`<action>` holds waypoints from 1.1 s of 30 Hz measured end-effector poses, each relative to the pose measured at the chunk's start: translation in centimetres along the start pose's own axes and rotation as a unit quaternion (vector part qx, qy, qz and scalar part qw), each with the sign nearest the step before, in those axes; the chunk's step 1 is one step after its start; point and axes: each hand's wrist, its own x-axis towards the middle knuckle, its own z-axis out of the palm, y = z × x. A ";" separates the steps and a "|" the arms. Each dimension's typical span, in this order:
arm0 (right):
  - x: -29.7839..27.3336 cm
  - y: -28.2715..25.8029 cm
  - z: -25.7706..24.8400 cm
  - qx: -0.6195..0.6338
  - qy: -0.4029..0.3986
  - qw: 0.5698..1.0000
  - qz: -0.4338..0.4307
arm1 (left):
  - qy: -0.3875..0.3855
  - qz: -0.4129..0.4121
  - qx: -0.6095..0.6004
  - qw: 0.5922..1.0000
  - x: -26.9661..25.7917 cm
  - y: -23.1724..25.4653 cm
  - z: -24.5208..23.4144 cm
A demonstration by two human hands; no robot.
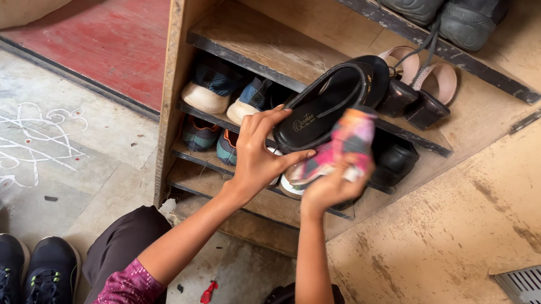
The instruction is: The person sits on the floor and wipes several pairs of shoes and sandals with a cloth. They pick up each item, wipe the upper and sole surfaces, then place the item back on the floor or into a wooden shoe rack.
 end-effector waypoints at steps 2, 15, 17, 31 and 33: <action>0.3 0.2 -0.1 0.056 0.085 0.994 0.052 | -0.004 -0.014 -0.010 1.000 0.3 -0.1 -0.3; 0.2 2.2 2.4 -0.159 -0.160 0.972 -0.073 | -0.001 -0.052 -0.064 0.997 1.8 -2.4 -0.2; -0.8 2.1 3.0 -0.192 -0.176 0.958 -0.123 | 0.003 -0.099 -0.093 0.991 1.5 -2.9 -0.1; -3.0 2.1 4.0 -0.250 -0.218 0.912 -0.241 | -0.008 -0.203 -0.196 0.959 0.8 -4.3 0.3; -2.6 2.2 4.1 -0.263 -0.232 0.907 -0.232 | -0.004 -0.211 -0.233 0.949 1.0 -4.4 0.3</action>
